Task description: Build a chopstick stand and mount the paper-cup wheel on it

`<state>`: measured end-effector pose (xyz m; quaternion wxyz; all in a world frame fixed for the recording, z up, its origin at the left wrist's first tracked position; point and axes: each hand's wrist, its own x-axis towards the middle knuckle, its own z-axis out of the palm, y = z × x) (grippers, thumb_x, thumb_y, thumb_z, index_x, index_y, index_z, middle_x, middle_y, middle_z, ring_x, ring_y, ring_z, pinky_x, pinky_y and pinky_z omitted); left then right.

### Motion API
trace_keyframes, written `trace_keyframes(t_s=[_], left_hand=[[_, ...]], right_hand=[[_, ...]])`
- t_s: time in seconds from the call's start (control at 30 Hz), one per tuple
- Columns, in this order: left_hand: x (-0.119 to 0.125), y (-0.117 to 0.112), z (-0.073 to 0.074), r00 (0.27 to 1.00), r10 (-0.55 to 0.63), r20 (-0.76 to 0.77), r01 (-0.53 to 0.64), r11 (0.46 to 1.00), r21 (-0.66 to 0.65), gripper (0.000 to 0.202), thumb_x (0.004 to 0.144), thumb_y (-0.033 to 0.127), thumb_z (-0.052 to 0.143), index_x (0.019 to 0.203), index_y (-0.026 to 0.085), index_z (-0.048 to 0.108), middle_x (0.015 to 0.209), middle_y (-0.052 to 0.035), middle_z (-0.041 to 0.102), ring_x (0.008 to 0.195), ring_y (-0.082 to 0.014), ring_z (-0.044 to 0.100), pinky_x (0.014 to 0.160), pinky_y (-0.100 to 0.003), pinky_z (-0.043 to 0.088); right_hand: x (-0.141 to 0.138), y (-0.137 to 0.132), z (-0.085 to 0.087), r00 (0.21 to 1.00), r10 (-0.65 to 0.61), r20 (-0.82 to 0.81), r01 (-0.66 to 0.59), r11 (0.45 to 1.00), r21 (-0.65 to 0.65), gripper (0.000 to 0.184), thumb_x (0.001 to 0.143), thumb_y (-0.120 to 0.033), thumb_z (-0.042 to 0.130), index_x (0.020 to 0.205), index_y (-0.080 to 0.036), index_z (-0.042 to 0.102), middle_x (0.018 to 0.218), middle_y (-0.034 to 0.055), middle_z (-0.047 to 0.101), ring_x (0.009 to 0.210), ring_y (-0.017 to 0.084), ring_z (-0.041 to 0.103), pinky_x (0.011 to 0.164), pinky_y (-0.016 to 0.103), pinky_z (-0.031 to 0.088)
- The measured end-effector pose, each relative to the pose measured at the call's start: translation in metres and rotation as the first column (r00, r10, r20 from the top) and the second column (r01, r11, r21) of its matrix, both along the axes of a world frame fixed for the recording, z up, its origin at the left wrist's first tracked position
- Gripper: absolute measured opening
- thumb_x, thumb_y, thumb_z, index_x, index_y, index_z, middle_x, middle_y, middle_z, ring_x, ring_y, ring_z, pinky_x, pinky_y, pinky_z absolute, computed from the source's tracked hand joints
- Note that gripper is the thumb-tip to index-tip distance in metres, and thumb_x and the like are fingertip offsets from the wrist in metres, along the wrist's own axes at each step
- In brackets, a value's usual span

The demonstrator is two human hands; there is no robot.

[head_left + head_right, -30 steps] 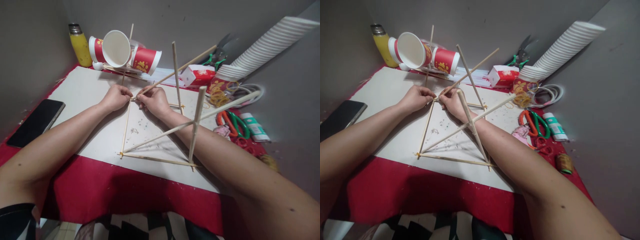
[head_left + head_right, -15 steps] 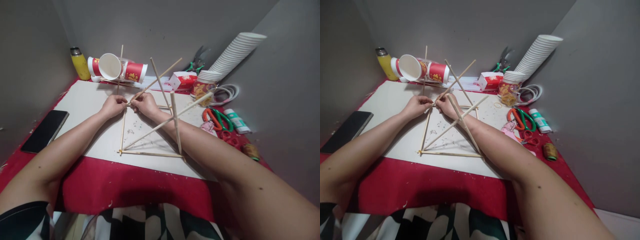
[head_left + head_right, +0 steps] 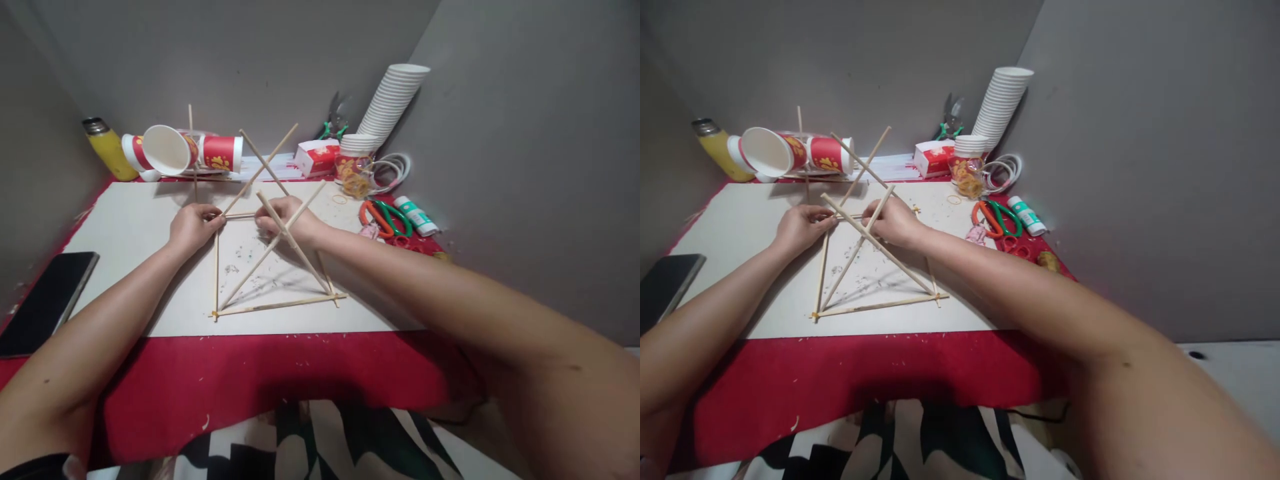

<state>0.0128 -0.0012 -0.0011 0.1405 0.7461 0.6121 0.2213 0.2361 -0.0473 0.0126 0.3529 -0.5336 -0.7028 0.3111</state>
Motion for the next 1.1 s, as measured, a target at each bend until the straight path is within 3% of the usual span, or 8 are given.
trace_keyframes(t_s=[0.13,0.2,0.27,0.37,0.47,0.67,0.87,1.1], left_hand=[[0.000,-0.001,0.000,1.000,-0.004,0.003,0.004,1.000,0.010,0.034,0.081,0.042,0.068,0.106,0.023,0.082,0.103,-0.0084,0.079,0.092,-0.0277,0.070,0.074,-0.033,0.047],[-0.001,-0.001,0.000,1.000,-0.003,-0.004,0.003,1.000,0.004,0.035,0.081,0.044,0.068,0.107,0.023,0.082,0.104,-0.0082,0.079,0.092,-0.0278,0.070,0.074,-0.033,0.048],[-0.001,-0.001,0.000,1.000,0.010,-0.015,-0.010,1.000,-0.003,0.037,0.082,0.044,0.067,0.109,0.023,0.081,0.105,-0.0086,0.078,0.091,-0.0279,0.070,0.074,-0.033,0.047],[-0.001,0.000,0.000,1.000,0.009,-0.017,-0.009,1.000,-0.003,0.038,0.082,0.044,0.067,0.111,0.023,0.081,0.104,-0.0091,0.078,0.090,-0.0279,0.070,0.073,-0.034,0.047],[-0.002,0.001,0.000,1.000,-0.006,-0.008,0.006,1.000,0.006,0.038,0.081,0.044,0.068,0.110,0.023,0.081,0.102,-0.0087,0.078,0.088,-0.0275,0.070,0.072,-0.033,0.047],[-0.002,0.003,-0.002,1.000,-0.013,-0.008,0.013,1.000,0.011,0.039,0.081,0.045,0.067,0.109,0.022,0.081,0.101,-0.0095,0.078,0.088,-0.0271,0.070,0.071,-0.034,0.046],[-0.002,0.003,-0.001,1.000,-0.025,-0.007,0.025,1.000,0.010,0.035,0.081,0.044,0.065,0.103,0.022,0.082,0.095,-0.0085,0.079,0.085,-0.0267,0.070,0.068,-0.033,0.045],[-0.005,0.003,0.000,0.998,-0.013,-0.057,0.013,1.000,0.016,0.040,0.083,0.048,0.061,0.108,0.023,0.080,0.100,-0.0100,0.078,0.086,-0.0271,0.069,0.068,-0.033,0.045]], right_hand=[[0.063,-0.021,0.009,0.950,-0.185,0.251,0.141,0.973,0.185,0.018,0.082,-0.016,0.062,0.086,-0.013,0.079,0.082,0.0068,0.077,0.076,0.020,0.068,0.073,0.029,0.048],[0.083,-0.020,0.009,0.877,-0.305,0.372,0.241,0.948,0.209,0.021,0.083,-0.018,0.063,0.095,-0.012,0.080,0.087,0.0094,0.078,0.077,0.021,0.068,0.074,0.031,0.047],[0.090,-0.013,0.007,0.818,-0.345,0.460,0.289,0.938,0.190,0.028,0.084,-0.022,0.067,0.107,-0.012,0.079,0.091,0.0106,0.079,0.080,0.022,0.069,0.076,0.032,0.048],[0.084,-0.002,0.002,0.797,-0.304,0.522,0.273,0.952,0.138,0.039,0.085,-0.028,0.070,0.122,-0.014,0.076,0.105,0.0121,0.079,0.090,0.025,0.070,0.081,0.033,0.049],[0.074,0.008,-0.002,0.778,-0.295,0.554,0.265,0.955,0.136,0.039,0.084,-0.028,0.071,0.120,-0.015,0.077,0.116,0.0137,0.077,0.101,0.028,0.070,0.086,0.034,0.050],[0.073,0.020,-0.009,0.778,-0.257,0.573,0.217,0.966,0.138,0.027,0.083,-0.020,0.067,0.105,-0.015,0.082,0.101,0.0119,0.079,0.094,0.027,0.071,0.083,0.034,0.051],[0.070,0.022,-0.006,0.703,-0.203,0.681,0.174,0.978,0.112,0.024,0.085,-0.016,0.063,0.097,-0.014,0.083,0.100,0.0140,0.080,0.095,0.027,0.071,0.079,0.032,0.048],[0.063,0.015,0.004,0.689,-0.172,0.704,0.176,0.982,0.068,0.029,0.091,-0.020,0.060,0.111,-0.016,0.080,0.111,0.0140,0.079,0.103,0.027,0.072,0.082,0.030,0.050]])
